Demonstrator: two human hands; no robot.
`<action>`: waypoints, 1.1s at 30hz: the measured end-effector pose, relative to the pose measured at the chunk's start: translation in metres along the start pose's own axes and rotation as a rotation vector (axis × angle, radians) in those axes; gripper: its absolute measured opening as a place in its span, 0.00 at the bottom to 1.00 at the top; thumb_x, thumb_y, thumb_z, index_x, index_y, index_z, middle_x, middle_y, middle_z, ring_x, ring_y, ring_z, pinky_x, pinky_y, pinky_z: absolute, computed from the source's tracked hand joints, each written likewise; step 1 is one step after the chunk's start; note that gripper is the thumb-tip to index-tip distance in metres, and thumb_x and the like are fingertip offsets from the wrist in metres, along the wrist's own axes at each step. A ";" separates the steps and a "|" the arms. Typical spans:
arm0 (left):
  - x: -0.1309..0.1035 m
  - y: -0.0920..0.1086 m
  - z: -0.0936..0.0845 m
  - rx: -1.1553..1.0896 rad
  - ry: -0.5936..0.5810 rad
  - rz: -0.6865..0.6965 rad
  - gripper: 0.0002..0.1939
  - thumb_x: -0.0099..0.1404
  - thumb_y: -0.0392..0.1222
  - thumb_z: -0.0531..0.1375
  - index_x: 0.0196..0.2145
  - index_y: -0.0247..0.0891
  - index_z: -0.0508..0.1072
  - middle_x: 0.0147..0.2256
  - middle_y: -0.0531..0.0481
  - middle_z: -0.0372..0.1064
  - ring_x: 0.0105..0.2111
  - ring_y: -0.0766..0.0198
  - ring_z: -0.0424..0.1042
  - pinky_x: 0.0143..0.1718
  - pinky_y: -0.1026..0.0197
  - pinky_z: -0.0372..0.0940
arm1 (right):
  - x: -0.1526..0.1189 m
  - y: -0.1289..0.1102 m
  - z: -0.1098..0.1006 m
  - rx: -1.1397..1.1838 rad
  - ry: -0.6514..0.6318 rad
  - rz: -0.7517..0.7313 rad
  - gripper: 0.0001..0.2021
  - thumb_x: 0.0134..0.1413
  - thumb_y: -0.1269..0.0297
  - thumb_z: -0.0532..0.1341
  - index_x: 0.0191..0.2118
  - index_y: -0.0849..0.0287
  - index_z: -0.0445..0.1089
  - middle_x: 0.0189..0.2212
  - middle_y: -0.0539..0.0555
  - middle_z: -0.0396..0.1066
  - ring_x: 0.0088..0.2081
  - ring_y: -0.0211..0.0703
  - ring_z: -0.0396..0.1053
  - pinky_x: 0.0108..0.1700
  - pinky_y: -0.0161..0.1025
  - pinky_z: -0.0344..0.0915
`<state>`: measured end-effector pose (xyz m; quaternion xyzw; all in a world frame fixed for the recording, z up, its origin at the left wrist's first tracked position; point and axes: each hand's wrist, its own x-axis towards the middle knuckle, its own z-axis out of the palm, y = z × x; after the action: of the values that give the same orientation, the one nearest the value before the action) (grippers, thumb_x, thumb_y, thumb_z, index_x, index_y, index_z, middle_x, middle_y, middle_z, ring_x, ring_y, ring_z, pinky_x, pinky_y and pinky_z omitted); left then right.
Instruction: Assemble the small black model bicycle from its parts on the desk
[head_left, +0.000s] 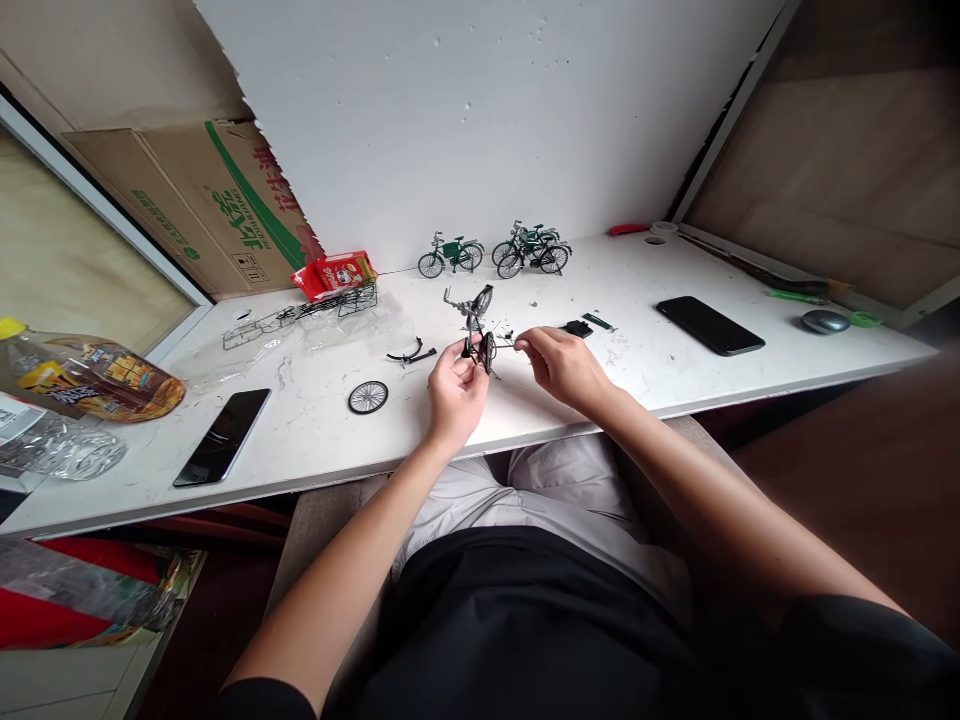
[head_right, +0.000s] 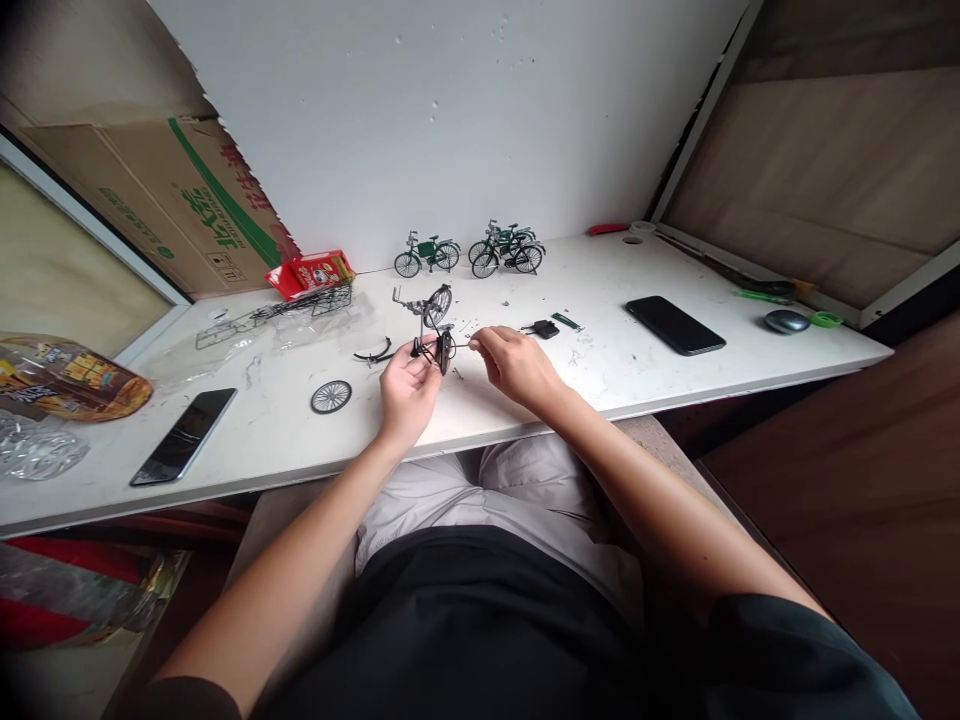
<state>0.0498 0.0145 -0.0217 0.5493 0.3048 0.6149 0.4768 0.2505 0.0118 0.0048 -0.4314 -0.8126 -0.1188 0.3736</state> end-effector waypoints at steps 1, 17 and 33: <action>0.000 0.001 0.000 0.003 0.005 0.012 0.21 0.68 0.40 0.67 0.56 0.36 0.71 0.52 0.33 0.80 0.52 0.53 0.82 0.58 0.52 0.74 | 0.002 -0.002 -0.002 -0.011 0.006 -0.020 0.12 0.78 0.67 0.52 0.44 0.59 0.71 0.34 0.59 0.76 0.33 0.46 0.69 0.35 0.41 0.62; -0.003 0.004 0.001 0.062 0.035 0.043 0.19 0.68 0.38 0.66 0.56 0.37 0.71 0.57 0.32 0.78 0.55 0.51 0.81 0.56 0.52 0.76 | 0.004 0.001 -0.012 0.032 -0.062 -0.130 0.09 0.78 0.65 0.54 0.51 0.59 0.70 0.40 0.62 0.79 0.41 0.52 0.74 0.42 0.46 0.70; -0.004 0.006 -0.001 0.095 -0.017 0.031 0.19 0.69 0.35 0.65 0.56 0.35 0.72 0.58 0.30 0.77 0.58 0.50 0.80 0.52 0.56 0.77 | -0.001 -0.001 -0.008 0.310 -0.025 0.058 0.15 0.78 0.58 0.56 0.43 0.61 0.76 0.27 0.52 0.74 0.25 0.38 0.66 0.31 0.37 0.61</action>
<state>0.0470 0.0085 -0.0183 0.5811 0.3211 0.6023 0.4433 0.2539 0.0058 0.0097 -0.3932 -0.8131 0.0239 0.4287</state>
